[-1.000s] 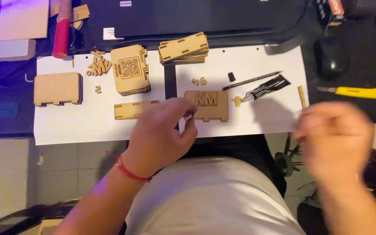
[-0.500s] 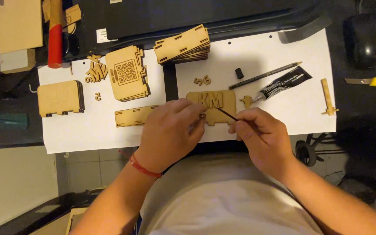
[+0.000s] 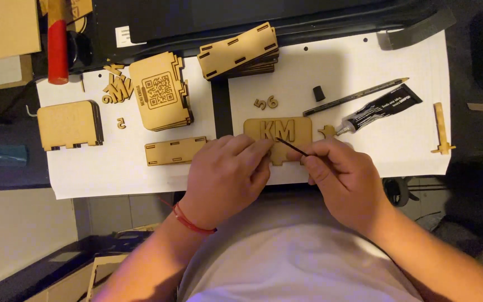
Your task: Applying glue to small laser-cut wooden characters and symbols and assembling them onto a wooden base plate.
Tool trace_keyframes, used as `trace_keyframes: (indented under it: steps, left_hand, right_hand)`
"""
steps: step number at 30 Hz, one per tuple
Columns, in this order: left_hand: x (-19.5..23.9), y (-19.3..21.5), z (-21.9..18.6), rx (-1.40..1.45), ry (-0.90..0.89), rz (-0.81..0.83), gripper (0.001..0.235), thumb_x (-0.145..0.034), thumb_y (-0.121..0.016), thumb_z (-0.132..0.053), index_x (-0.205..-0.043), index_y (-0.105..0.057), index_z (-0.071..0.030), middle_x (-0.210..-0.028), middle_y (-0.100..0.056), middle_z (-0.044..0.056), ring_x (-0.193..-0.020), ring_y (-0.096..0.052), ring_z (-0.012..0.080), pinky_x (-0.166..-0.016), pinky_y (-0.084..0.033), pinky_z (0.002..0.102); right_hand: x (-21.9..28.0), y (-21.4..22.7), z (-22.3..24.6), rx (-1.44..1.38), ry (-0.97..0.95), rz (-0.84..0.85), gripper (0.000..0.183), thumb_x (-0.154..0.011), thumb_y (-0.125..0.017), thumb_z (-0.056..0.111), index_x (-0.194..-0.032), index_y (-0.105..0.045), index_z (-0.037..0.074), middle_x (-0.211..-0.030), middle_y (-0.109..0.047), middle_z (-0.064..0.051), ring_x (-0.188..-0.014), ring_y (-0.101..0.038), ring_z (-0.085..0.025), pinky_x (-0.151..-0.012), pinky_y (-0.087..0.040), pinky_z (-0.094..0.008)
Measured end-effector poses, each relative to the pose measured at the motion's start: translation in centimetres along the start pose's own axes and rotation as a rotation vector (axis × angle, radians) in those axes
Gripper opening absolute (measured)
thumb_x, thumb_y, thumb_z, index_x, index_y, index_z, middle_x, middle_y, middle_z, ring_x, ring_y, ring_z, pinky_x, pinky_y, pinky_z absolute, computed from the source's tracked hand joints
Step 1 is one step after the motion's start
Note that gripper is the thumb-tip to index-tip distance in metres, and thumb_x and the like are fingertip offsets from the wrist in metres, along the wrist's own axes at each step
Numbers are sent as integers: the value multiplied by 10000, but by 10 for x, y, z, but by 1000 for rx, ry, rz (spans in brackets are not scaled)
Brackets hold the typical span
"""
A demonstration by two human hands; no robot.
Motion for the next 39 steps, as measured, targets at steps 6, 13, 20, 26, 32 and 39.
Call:
trace_keyframes:
  steps: [6, 13, 20, 26, 32, 39]
  left_hand:
    - [-2, 4, 0, 21, 4, -55, 122, -867, -700, -158, -928, -737, -59, -731, -630, 87, -660, -661, 249, -615, -553, 348]
    - [-2, 3, 2, 35, 46, -22, 139, -879, -688, -182, -946, -739, -71, -728, -631, 83, -671, -662, 253, -617, -550, 350]
    - [-2, 2, 5, 91, 24, 0, 140, -859, -705, -149, -939, -748, -42, -761, -665, 119, -695, -680, 269, -633, -561, 370]
    - [-6, 7, 4, 125, 8, -11, 94, -821, -720, -108, -806, -731, -15, -737, -661, 131, -690, -678, 286, -625, -554, 385]
    - [-1, 14, 16, 135, 52, 5, 112, -804, -739, -137, -848, -735, -34, -747, -656, 118, -689, -671, 295, -626, -551, 398]
    - [3, 23, 26, 92, 120, 117, 69, -889, -682, -173, -949, -694, -139, -800, -657, 39, -632, -565, 286, -556, -405, 419]
  right_hand:
    - [1, -1, -4, 91, -33, 38, 185, -988, -560, 149, -961, -712, 47, -544, -629, -104, -573, -577, -187, -664, -543, -373]
    - [0, 0, -7, 96, -73, 29, 172, -980, -570, 160, -964, -723, 82, -534, -639, -84, -536, -586, -215, -646, -541, -371]
    - [-1, -5, 0, 109, -100, 67, 196, -987, -543, 166, -991, -725, 92, -542, -615, -80, -548, -551, -199, -626, -531, -370]
    - [-2, -10, -2, 155, -65, 129, 185, -984, -526, 173, -981, -692, 92, -627, -619, -65, -615, -550, -200, -641, -499, -354]
    - [-2, -16, -5, 200, -30, 205, 175, -982, -507, 181, -969, -657, 92, -719, -622, -47, -688, -549, -201, -658, -464, -338]
    - [5, -9, -8, 129, -53, 111, 149, -999, -477, 107, -1020, -622, 79, -1111, -742, -8, -558, -503, -95, -533, -436, -245]
Point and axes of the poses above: each hand's wrist, its own x-axis away from the middle knuckle, its own y-axis out of the back of the hand, z = x × y, the point moved 7 cm from there along -x, towards the middle knuckle
